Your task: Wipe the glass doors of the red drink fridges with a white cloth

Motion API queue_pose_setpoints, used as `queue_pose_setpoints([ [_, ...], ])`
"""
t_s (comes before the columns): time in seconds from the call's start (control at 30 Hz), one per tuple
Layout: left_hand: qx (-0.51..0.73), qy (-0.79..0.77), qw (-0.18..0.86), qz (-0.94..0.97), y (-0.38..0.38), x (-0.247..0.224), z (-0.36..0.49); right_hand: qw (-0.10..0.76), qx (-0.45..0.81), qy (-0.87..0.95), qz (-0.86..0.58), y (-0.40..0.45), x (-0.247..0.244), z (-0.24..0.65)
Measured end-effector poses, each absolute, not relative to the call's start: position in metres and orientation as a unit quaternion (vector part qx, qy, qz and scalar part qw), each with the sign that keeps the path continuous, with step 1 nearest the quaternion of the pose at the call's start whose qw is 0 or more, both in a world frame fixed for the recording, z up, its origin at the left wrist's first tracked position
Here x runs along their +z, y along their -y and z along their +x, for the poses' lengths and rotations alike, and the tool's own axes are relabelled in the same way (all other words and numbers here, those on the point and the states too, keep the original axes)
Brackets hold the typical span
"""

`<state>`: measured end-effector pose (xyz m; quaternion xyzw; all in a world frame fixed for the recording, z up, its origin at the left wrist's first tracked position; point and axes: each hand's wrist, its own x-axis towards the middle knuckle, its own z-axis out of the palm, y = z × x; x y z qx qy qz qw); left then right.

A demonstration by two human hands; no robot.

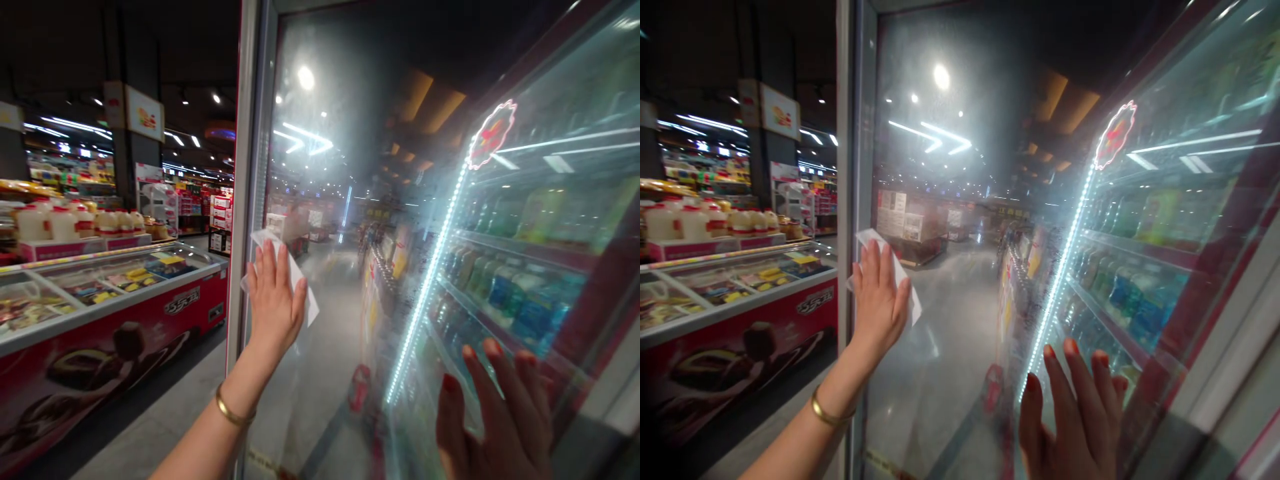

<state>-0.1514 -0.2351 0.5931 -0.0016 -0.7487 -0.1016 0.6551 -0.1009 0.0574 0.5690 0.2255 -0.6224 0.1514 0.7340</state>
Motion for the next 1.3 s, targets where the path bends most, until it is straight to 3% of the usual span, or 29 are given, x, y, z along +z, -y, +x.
queue_pose_setpoints([
  [0.1, -0.098, 0.733, 0.671, -0.048, 0.195, 0.626, -0.156, 0.725, 0.122, 0.633, 0.243, -0.049, 0.577, -0.103],
  [0.23, 0.01, 0.739, 0.645, -0.194, 0.182, 0.587, -0.143, 0.693, 0.083, 0.674, 0.243, -0.053, 0.582, -0.107],
  [0.33, -0.021, 0.753, 0.646, -0.119, 0.227, 0.573, -0.143, 0.69, 0.087, 0.681, 0.23, -0.069, 0.579, -0.108],
  [0.43, -0.098, 0.738, 0.666, -0.044, 0.243, 0.613, -0.156, 0.697, 0.127, 0.676, 0.205, -0.077, 0.577, -0.107],
  [0.53, -0.096, 0.72, 0.682, -0.078, 0.195, 0.641, -0.16, 0.702, 0.144, 0.668, 0.2, -0.071, 0.579, -0.107],
  [0.63, -0.019, 0.725, 0.662, -0.189, 0.148, 0.609, -0.15, 0.709, 0.129, 0.659, 0.216, -0.066, 0.578, -0.105],
  [0.77, -0.013, 0.735, 0.649, -0.193, 0.174, 0.565, -0.141, 0.703, 0.135, 0.661, 0.225, -0.077, 0.569, -0.098],
  [0.87, -0.069, 0.744, 0.659, -0.092, 0.204, 0.603, -0.148, 0.696, 0.158, 0.671, 0.202, -0.085, 0.566, -0.094],
  [1.0, -0.067, 0.736, 0.664, -0.113, 0.155, 0.646, -0.154, 0.69, 0.146, 0.688, 0.171, -0.083, 0.569, -0.097],
  [1.1, 0.016, 0.732, 0.64, -0.232, 0.108, 0.598, -0.143, 0.673, 0.081, 0.724, 0.127, -0.084, 0.565, -0.104],
  [1.2, 0.029, 0.734, 0.63, -0.252, 0.12, 0.538, -0.131, 0.641, -0.01, 0.758, 0.123, -0.094, 0.555, -0.112],
  [1.3, -0.012, 0.759, 0.627, -0.173, 0.166, 0.545, -0.133, 0.618, -0.039, 0.774, 0.133, -0.104, 0.55, -0.118],
])
